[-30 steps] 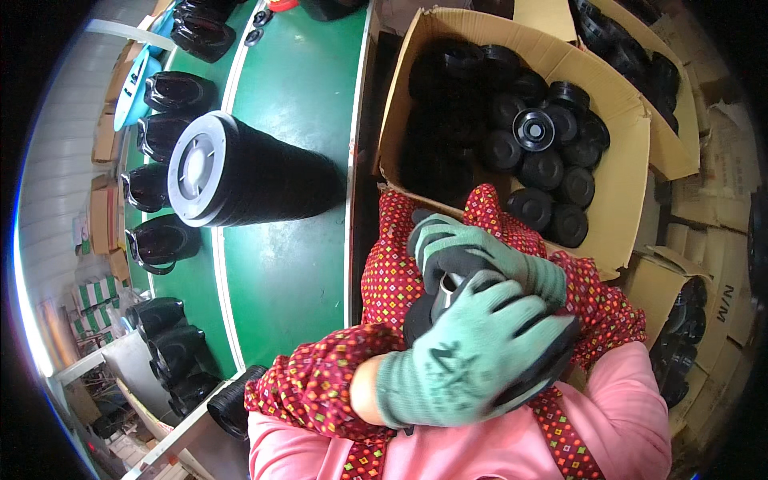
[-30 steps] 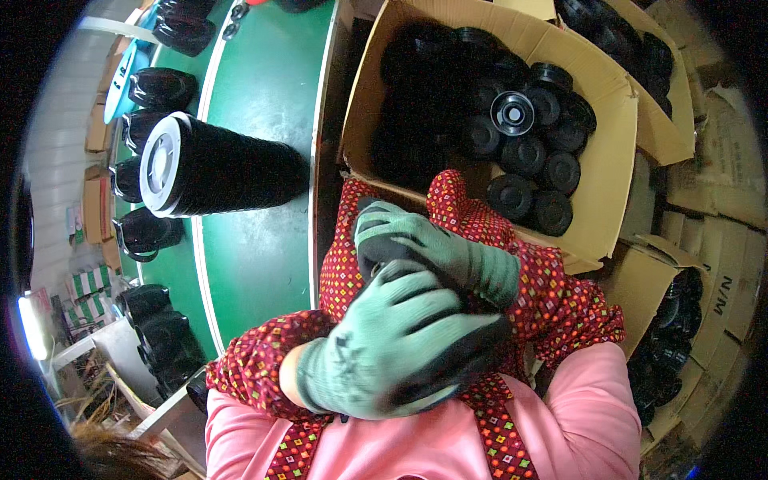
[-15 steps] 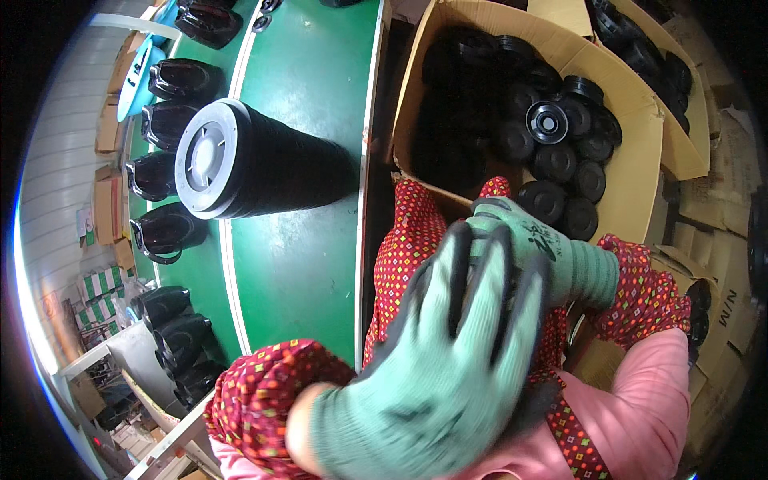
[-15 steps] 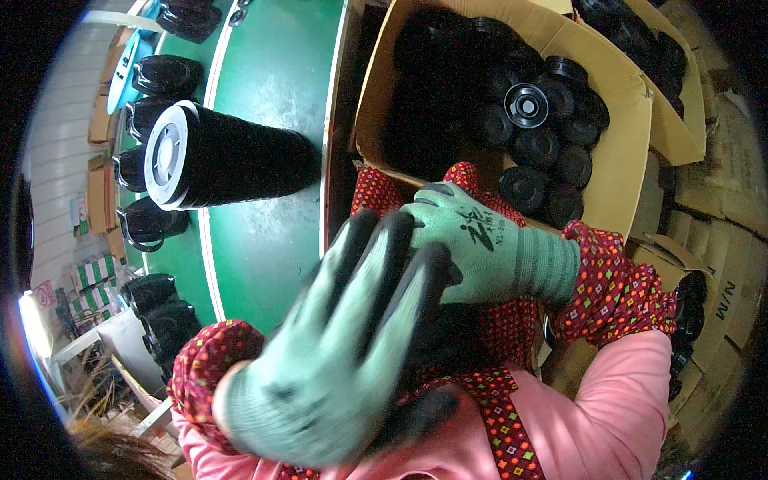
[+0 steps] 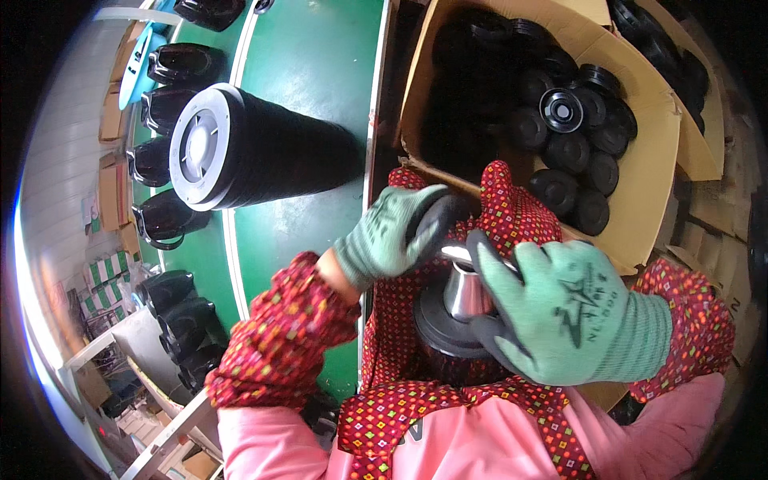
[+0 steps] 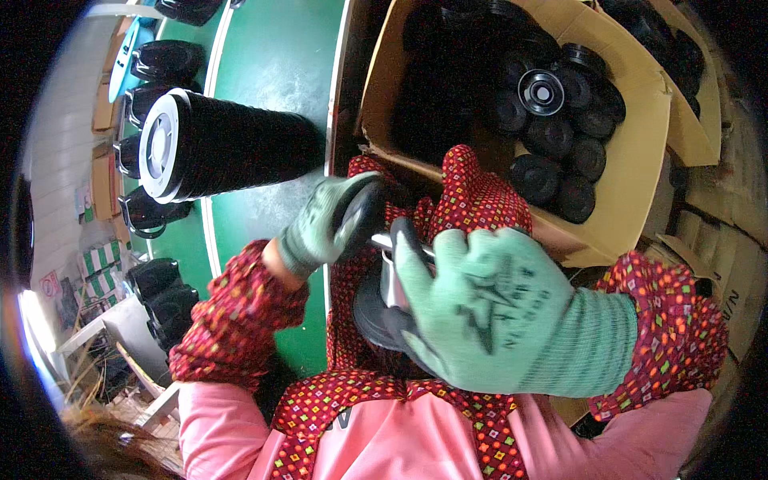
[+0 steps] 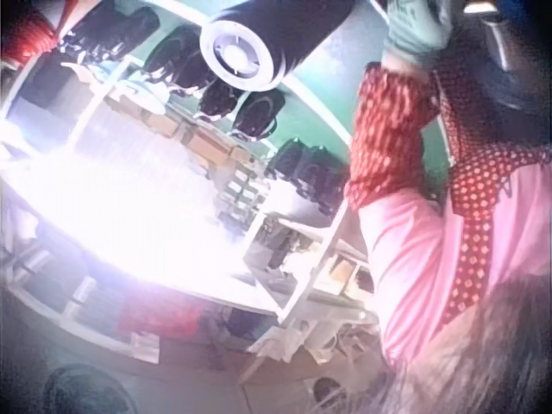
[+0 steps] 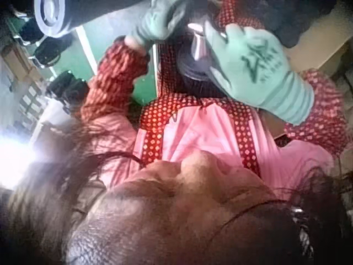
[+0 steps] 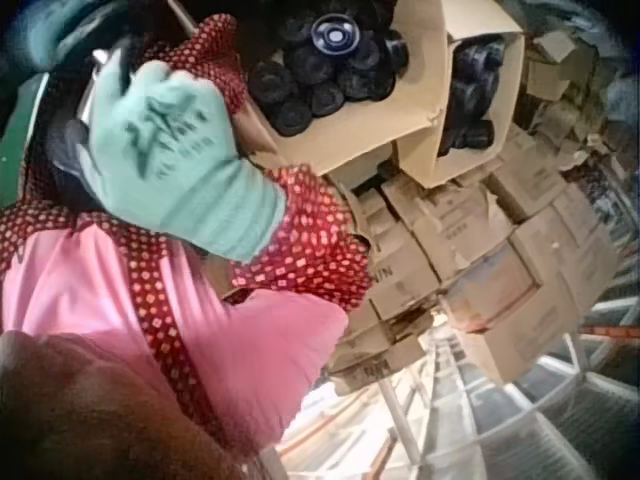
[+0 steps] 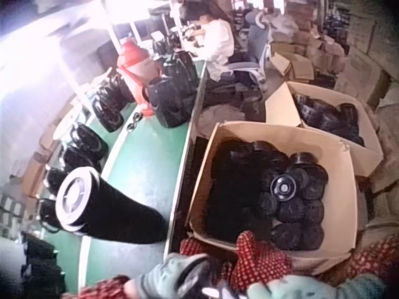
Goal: The person repeatedly picks up black plastic containers from a green workbench, inserts a small black circular part into the opening, and places the assembled unit back on the bench. The process is repeated for multiple units in a consistent sequence.
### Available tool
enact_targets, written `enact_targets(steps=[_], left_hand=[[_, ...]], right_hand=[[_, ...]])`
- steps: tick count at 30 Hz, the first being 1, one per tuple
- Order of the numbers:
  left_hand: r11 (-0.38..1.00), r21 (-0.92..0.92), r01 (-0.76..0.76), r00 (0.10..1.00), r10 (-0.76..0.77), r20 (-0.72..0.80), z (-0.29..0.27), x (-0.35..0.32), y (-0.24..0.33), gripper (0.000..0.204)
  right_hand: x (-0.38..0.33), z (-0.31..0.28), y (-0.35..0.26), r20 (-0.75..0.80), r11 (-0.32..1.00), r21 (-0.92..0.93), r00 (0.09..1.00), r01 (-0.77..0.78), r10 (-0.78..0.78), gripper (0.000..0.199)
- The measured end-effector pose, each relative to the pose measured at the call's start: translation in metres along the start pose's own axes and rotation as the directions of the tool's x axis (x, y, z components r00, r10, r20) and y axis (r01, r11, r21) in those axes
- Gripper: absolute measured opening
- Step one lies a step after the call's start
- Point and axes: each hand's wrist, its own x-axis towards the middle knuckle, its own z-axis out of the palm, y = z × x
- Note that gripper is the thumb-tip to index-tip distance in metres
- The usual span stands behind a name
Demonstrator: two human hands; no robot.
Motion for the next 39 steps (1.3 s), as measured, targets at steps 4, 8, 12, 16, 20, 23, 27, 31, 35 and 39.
enact_targets(steps=[4,8,12,16,20,23,27,31,35,39], left_hand=[[0.985,0.16,-0.07,0.991,0.088,-0.105,0.008,0.004,0.007,0.032],[0.883,0.456,-0.117,0.95,0.233,-0.209,-0.003,0.003,0.07,0.045],[0.847,0.515,-0.129,0.974,0.206,-0.095,0.015,-0.023,0.107,0.04],[0.823,0.539,-0.182,0.976,0.216,0.0,0.018,-0.027,0.109,0.045],[0.73,0.637,-0.25,0.955,0.294,0.037,0.015,-0.018,0.122,0.038],[0.717,0.648,-0.259,0.914,0.399,-0.077,0.026,0.005,0.145,0.044],[0.847,0.47,-0.247,0.955,0.13,0.268,0.06,0.049,0.145,0.06],[0.952,0.239,-0.191,0.95,0.118,0.289,0.07,0.056,0.129,0.048],[0.942,0.025,-0.334,0.926,0.323,0.197,0.059,0.038,0.123,0.04],[0.884,-0.206,-0.42,0.884,0.45,0.127,0.05,0.026,0.112,0.034]], right_hand=[[0.0,-0.008,0.014,0.076,0.993,0.115,0.997,-0.028,0.019,0.063],[-0.013,-0.005,0.048,-0.096,0.932,0.326,0.986,0.158,-0.133,0.043],[0.012,0.013,0.099,-0.182,0.799,0.526,0.956,0.292,-0.229,0.027],[0.081,0.045,0.09,-0.171,0.319,0.928,0.981,0.191,-0.089,0.034],[0.11,0.085,0.062,-0.147,-0.059,0.989,0.867,0.136,-0.477,0.033],[0.119,0.094,0.064,-0.231,-0.122,0.973,0.773,0.197,-0.591,0.03],[0.123,0.101,0.07,-0.35,-0.08,0.922,0.73,0.378,-0.587,0.029],[0.116,0.114,0.069,-0.482,-0.017,0.83,0.701,0.558,-0.525,0.03],[0.101,0.11,0.083,-0.584,0.166,0.674,0.658,0.72,-0.475,0.025],[0.082,0.121,0.092,-0.524,0.445,0.629,0.77,0.638,-0.363,0.029]])
